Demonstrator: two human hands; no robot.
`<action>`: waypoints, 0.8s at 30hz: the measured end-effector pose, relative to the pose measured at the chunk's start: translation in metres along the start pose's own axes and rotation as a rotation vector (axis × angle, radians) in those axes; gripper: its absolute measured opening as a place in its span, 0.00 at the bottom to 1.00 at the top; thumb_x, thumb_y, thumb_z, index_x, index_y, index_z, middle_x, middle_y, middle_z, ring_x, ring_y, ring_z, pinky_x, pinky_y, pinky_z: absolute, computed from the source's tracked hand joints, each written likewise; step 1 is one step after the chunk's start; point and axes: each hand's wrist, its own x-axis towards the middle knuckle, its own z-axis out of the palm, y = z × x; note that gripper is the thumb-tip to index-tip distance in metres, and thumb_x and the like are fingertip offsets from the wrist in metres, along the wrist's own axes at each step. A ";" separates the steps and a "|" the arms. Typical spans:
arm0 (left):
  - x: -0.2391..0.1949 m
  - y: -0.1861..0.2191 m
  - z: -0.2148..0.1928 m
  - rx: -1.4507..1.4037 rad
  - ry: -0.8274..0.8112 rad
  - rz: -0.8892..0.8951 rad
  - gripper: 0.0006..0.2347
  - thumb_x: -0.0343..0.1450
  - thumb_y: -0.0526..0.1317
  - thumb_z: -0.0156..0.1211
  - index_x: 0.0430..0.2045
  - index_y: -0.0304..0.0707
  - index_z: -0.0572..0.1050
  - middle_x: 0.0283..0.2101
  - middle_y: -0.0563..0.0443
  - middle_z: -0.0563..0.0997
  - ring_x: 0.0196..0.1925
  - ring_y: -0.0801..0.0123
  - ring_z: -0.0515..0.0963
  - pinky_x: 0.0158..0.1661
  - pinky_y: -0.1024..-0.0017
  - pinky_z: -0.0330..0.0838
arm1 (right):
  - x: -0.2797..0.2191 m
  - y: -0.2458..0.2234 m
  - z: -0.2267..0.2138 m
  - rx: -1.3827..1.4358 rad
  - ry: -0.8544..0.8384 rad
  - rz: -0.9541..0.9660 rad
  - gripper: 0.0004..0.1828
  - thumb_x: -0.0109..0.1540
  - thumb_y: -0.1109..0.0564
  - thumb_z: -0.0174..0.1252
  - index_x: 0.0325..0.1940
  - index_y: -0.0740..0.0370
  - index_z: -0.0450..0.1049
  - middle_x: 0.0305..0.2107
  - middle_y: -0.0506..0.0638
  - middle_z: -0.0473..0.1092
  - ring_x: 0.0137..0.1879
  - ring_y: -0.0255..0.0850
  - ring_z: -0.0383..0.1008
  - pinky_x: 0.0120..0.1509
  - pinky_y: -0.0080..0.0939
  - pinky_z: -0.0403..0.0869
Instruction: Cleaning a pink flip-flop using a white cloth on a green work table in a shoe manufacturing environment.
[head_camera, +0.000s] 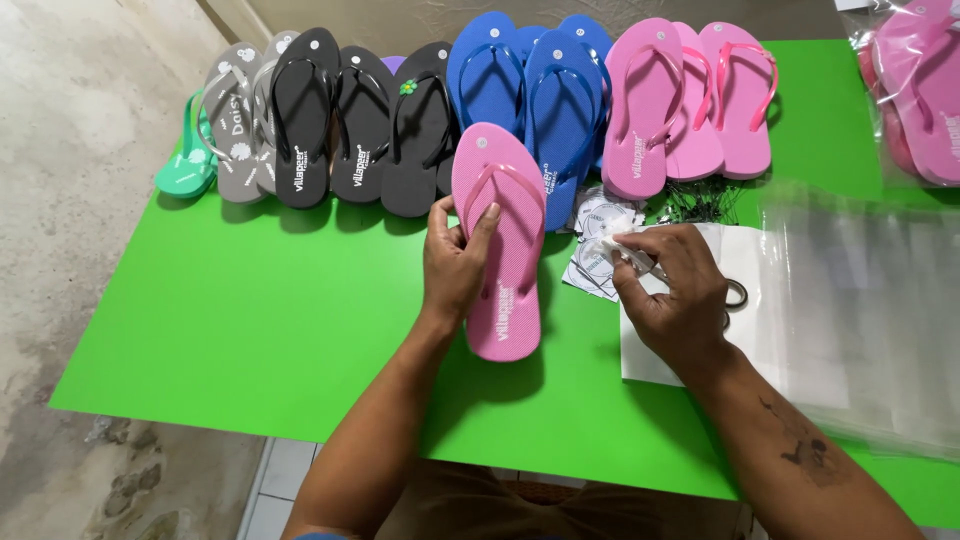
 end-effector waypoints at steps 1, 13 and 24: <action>-0.002 0.001 -0.008 0.000 -0.004 0.000 0.17 0.73 0.45 0.65 0.49 0.37 0.68 0.19 0.50 0.76 0.20 0.75 0.75 0.23 0.76 0.71 | 0.001 -0.001 -0.001 -0.003 0.003 0.002 0.08 0.63 0.67 0.63 0.46 0.66 0.81 0.35 0.55 0.72 0.41 0.52 0.76 0.42 0.49 0.77; -0.029 -0.023 -0.088 0.663 0.133 0.005 0.34 0.71 0.59 0.61 0.66 0.36 0.61 0.51 0.32 0.78 0.47 0.45 0.79 0.48 0.52 0.72 | -0.001 -0.004 0.003 0.052 -0.027 0.020 0.07 0.62 0.67 0.65 0.45 0.67 0.81 0.33 0.56 0.73 0.39 0.52 0.77 0.40 0.46 0.78; 0.001 -0.054 -0.102 0.412 0.392 0.165 0.18 0.80 0.54 0.41 0.40 0.47 0.80 0.27 0.52 0.82 0.22 0.72 0.75 0.28 0.75 0.72 | -0.001 -0.011 0.007 0.051 -0.083 0.030 0.06 0.64 0.66 0.64 0.45 0.68 0.80 0.33 0.57 0.72 0.38 0.51 0.76 0.37 0.42 0.78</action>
